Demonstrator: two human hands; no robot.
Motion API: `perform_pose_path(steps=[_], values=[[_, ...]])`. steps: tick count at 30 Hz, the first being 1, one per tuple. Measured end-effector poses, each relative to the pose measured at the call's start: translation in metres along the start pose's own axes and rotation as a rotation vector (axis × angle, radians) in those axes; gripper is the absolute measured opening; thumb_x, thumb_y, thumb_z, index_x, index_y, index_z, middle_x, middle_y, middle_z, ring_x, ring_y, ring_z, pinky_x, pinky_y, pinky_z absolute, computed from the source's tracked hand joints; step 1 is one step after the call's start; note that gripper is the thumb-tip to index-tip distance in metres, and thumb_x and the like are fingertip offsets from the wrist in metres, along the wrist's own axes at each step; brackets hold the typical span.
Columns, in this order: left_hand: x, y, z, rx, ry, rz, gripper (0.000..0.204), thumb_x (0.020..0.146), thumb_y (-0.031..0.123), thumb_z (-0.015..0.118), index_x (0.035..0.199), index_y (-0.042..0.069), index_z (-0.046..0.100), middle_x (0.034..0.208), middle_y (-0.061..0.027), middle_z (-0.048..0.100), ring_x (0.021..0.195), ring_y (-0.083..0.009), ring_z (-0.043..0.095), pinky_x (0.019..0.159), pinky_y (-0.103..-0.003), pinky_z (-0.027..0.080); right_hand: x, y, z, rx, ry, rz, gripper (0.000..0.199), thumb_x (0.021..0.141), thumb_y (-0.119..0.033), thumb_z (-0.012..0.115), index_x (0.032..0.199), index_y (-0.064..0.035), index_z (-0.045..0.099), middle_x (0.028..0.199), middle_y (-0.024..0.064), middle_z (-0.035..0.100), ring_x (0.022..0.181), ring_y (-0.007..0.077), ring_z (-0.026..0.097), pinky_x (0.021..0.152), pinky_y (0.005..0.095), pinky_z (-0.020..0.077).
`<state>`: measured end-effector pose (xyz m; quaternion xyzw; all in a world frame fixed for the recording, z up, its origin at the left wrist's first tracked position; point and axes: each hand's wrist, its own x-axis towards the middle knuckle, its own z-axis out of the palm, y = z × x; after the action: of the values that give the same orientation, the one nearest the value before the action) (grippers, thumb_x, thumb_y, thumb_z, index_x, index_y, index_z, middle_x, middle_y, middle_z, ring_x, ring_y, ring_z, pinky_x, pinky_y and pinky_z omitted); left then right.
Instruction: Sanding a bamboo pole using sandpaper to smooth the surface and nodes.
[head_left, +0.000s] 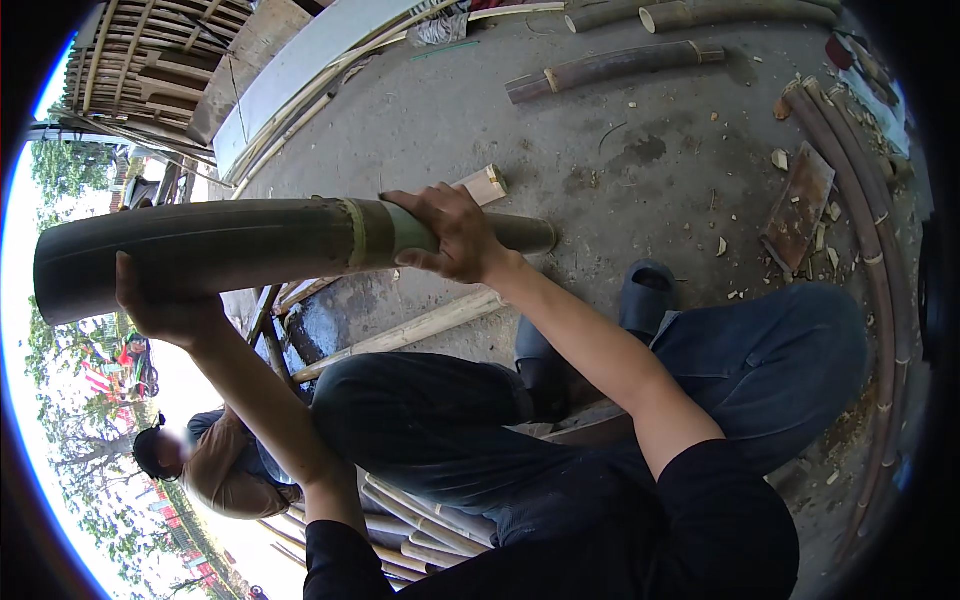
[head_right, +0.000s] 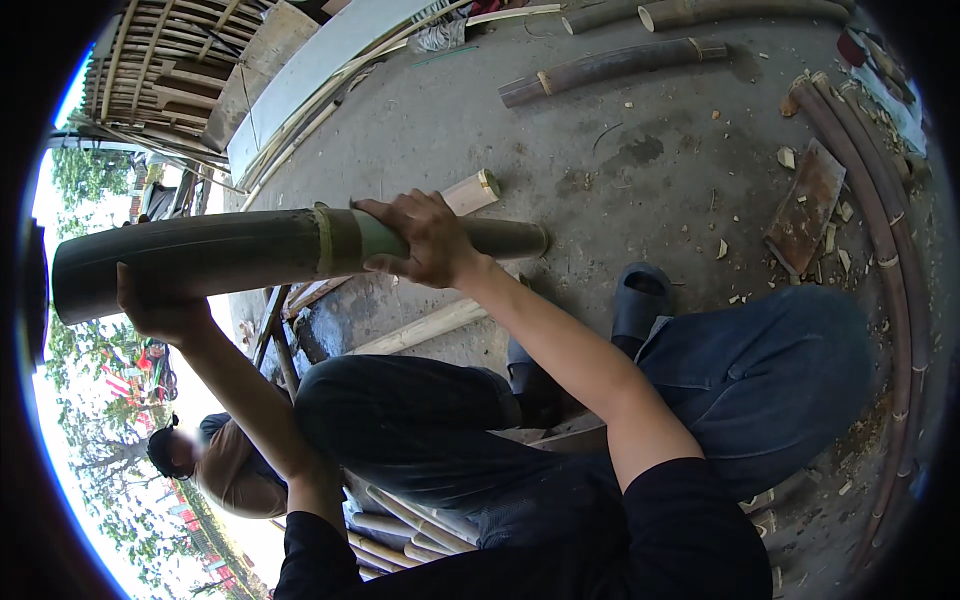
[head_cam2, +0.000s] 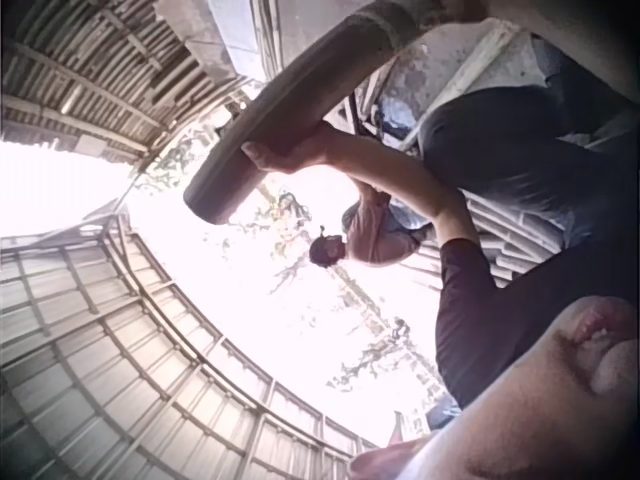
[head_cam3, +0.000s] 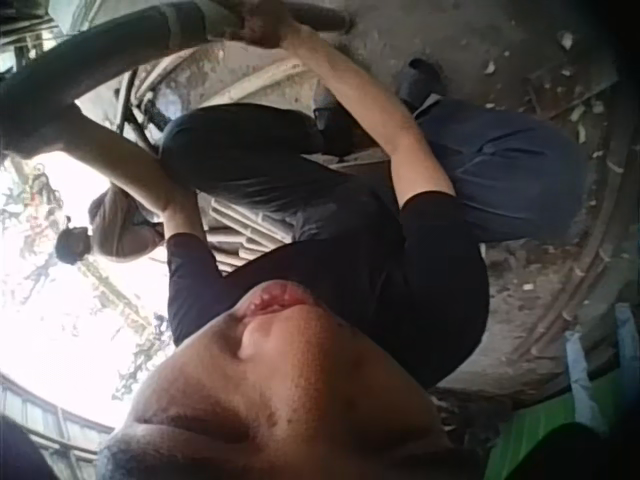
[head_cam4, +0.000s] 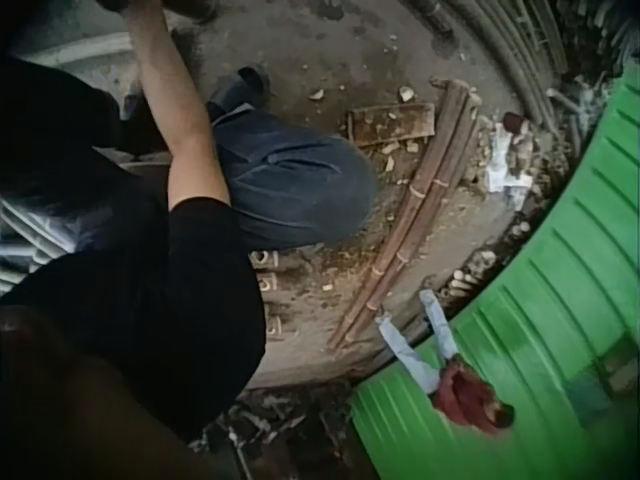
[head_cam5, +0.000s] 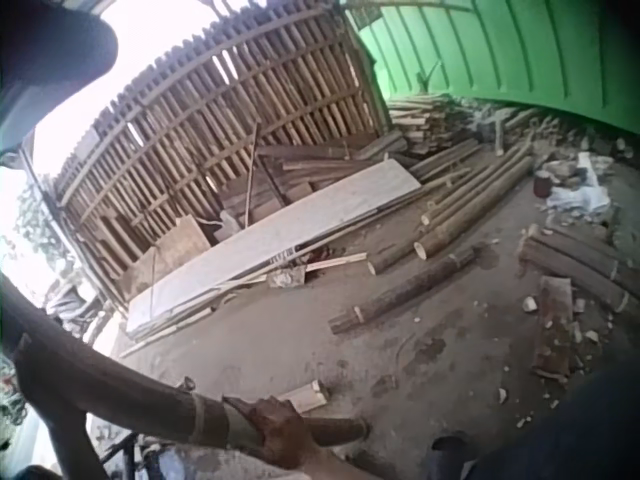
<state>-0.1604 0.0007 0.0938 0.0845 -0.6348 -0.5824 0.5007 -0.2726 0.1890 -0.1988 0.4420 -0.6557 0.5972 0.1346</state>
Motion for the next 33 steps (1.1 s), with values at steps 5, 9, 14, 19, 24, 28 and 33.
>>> perform_pose_path(steps=[5, 9, 14, 19, 24, 28, 33], values=[[0.018, -0.015, -0.031, -0.171, -0.077, -0.045, 0.067, 0.095, 0.039, 0.059, 0.145, -0.006, 0.054, 0.137, -0.0241, 0.064, 0.126, -0.0372, 0.064, 0.113, -0.055, 0.048, -0.152, 0.114, -0.025, -0.169, -0.02, 0.423, 0.078, 0.096, -0.078, 0.041, 0.132, -0.0145, 0.066, 0.113, 0.0121, 0.072, 0.105, 0.0319, 0.067, 0.098, 0.0451, 0.0407], [0.027, -0.029, -0.05, -0.351, -0.4, 0.039, 0.092, 0.084, 0.046, 0.068, 0.154, -0.005, 0.04, 0.14, -0.0259, 0.055, 0.137, -0.0376, 0.052, 0.117, -0.055, 0.043, -0.153, 0.115, -0.033, -0.111, -0.005, 0.316, 0.068, 0.099, -0.065, 0.042, 0.129, -0.0095, 0.066, 0.112, 0.0174, 0.071, 0.102, 0.0373, 0.067, 0.096, 0.0487, 0.0462], [0.032, -0.029, -0.048, -0.426, -0.491, 0.067, 0.104, 0.072, 0.037, 0.085, 0.151, -0.003, 0.032, 0.141, -0.0212, 0.047, 0.133, -0.0402, 0.048, 0.119, -0.054, 0.039, 0.007, -0.013, -0.006, 0.262, -0.137, 0.049, 0.059, 0.104, -0.05, 0.043, 0.139, -0.0042, 0.056, 0.114, 0.0227, 0.07, 0.106, 0.0425, 0.069, 0.095, 0.0487, 0.0533], [0.023, -0.02, -0.033, -0.597, -0.695, 0.099, 0.112, 0.065, 0.039, 0.094, 0.151, -0.001, 0.034, 0.143, -0.0179, 0.048, 0.126, -0.036, 0.052, 0.118, -0.052, 0.039, 0.094, -0.127, 0.002, 0.257, -0.047, -0.186, 0.078, 0.108, -0.067, 0.024, 0.16, -0.0125, 0.042, 0.144, 0.0234, 0.059, 0.132, 0.0407, 0.058, 0.109, 0.0575, 0.0452], [0.024, -0.025, -0.04, -0.626, -0.769, 0.129, 0.111, 0.067, 0.044, 0.091, 0.151, -0.002, 0.034, 0.142, -0.0202, 0.047, 0.126, -0.0376, 0.051, 0.116, -0.053, 0.038, 0.029, -0.041, -0.005, 0.938, -0.173, 0.186, 0.06, 0.112, -0.046, 0.032, 0.154, -0.0093, 0.053, 0.15, 0.0177, 0.061, 0.135, 0.0323, 0.06, 0.116, 0.0411, 0.044], [0.035, -0.043, -0.058, -0.629, -0.724, 0.094, 0.112, 0.073, 0.056, 0.081, 0.153, -0.005, 0.033, 0.142, -0.0229, 0.048, 0.127, -0.0414, 0.051, 0.116, -0.056, 0.038, -0.09, 0.095, -0.016, 0.178, -0.366, 0.468, 0.054, 0.102, -0.045, 0.046, 0.122, -0.0044, 0.074, 0.128, 0.0186, 0.072, 0.127, 0.0373, 0.062, 0.11, 0.0398, 0.0458], [0.036, -0.054, -0.07, -0.356, -0.243, -0.003, 0.099, 0.077, 0.053, 0.059, 0.154, -0.007, 0.042, 0.147, -0.0281, 0.053, 0.137, -0.0447, 0.053, 0.12, -0.058, 0.037, -0.206, 0.156, -0.009, 0.039, -0.073, 0.82, 0.059, 0.106, -0.05, 0.04, 0.112, -0.003, 0.074, 0.115, 0.019, 0.073, 0.114, 0.0396, 0.064, 0.104, 0.0454, 0.046]])
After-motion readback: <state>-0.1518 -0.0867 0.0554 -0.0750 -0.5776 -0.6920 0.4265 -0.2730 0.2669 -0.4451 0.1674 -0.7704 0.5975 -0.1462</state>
